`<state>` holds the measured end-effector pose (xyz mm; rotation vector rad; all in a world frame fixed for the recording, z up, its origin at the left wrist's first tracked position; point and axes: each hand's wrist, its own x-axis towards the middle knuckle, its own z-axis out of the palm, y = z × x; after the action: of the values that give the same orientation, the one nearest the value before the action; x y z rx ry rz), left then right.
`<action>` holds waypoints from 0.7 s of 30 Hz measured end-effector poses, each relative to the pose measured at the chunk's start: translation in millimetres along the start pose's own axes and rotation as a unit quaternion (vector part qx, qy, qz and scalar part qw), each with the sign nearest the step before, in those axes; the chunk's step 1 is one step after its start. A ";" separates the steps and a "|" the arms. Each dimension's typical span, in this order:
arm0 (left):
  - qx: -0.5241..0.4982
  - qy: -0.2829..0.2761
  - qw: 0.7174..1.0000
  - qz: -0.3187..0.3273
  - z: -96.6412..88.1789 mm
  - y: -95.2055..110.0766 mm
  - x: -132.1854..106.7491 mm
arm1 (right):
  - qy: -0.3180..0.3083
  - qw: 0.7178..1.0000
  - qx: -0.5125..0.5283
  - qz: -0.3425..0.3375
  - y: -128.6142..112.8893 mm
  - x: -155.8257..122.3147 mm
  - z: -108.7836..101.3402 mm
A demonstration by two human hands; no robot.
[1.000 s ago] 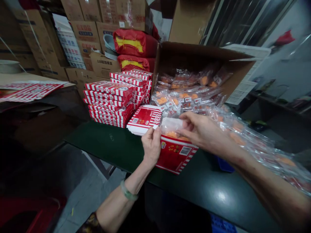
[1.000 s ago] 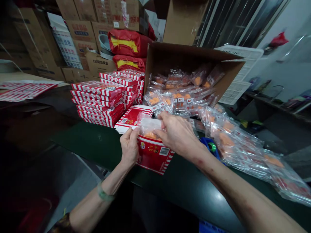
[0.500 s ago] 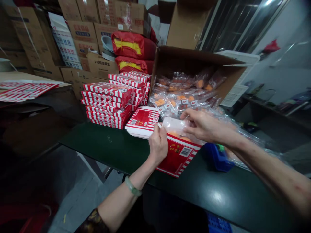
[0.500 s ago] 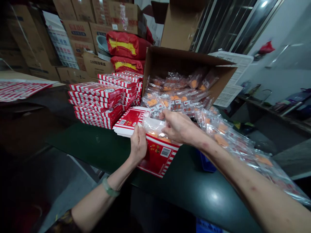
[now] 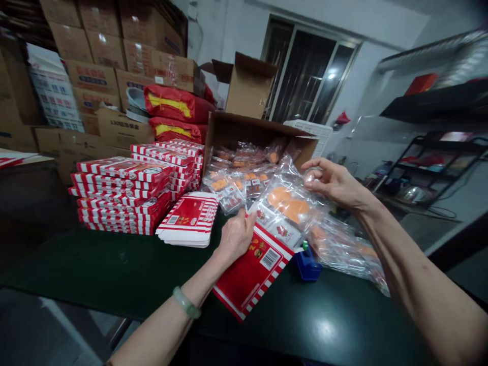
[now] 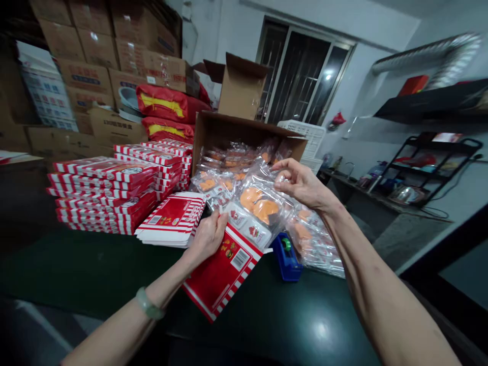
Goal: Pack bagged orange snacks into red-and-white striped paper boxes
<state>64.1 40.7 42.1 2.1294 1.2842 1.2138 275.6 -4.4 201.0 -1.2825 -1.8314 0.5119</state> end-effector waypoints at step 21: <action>-0.045 0.090 0.993 -0.058 -8.2 4.0 -12.6 | -0.024 0.914 -0.404 -0.041 -10.7 -16.4 34.3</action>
<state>56.8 27.0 43.3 1.8900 1.3782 1.4121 244.1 -19.4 182.4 -1.7035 -2.2215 -0.3219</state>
